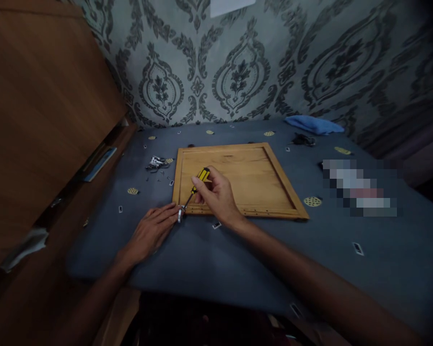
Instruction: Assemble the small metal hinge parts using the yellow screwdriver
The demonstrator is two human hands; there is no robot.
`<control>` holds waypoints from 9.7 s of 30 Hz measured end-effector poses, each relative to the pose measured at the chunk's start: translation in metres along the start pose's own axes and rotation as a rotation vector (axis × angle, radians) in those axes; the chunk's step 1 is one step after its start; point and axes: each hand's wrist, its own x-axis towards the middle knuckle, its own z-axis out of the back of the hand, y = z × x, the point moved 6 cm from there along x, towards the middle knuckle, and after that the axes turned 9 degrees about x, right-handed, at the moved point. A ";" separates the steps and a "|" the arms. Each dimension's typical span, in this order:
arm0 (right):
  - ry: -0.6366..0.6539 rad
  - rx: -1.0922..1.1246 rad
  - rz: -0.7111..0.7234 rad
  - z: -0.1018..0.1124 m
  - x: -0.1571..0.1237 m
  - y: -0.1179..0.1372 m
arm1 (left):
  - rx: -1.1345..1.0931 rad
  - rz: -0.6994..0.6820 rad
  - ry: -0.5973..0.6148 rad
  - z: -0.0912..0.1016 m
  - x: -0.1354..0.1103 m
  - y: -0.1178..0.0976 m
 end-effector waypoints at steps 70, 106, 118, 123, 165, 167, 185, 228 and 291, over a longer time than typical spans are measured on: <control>0.505 -0.037 -0.080 -0.057 0.026 0.017 | -0.012 0.032 -0.018 -0.001 0.000 0.002; 0.533 -0.075 -0.069 -0.045 0.029 0.030 | -0.001 0.017 -0.025 0.002 0.002 0.000; 0.231 -0.108 0.136 -0.048 0.019 0.043 | -0.024 -0.005 -0.069 0.003 0.001 0.000; 0.163 -0.172 0.192 -0.032 0.018 0.045 | -0.046 0.016 -0.031 0.002 0.001 0.001; 0.199 -0.302 0.258 -0.032 -0.004 0.038 | -0.041 0.012 -0.022 0.006 0.003 0.001; 0.203 -0.297 0.276 -0.032 -0.004 0.040 | -0.021 0.011 -0.014 0.005 0.003 0.000; 0.155 -0.213 0.186 -0.025 0.000 0.041 | 0.013 0.017 -0.019 0.003 0.000 -0.001; 0.485 -0.161 -0.020 -0.040 0.024 0.036 | -0.009 0.040 -0.017 0.007 0.003 -0.003; 0.267 -0.373 0.238 -0.039 0.020 0.046 | 0.010 0.011 -0.019 0.008 0.003 -0.004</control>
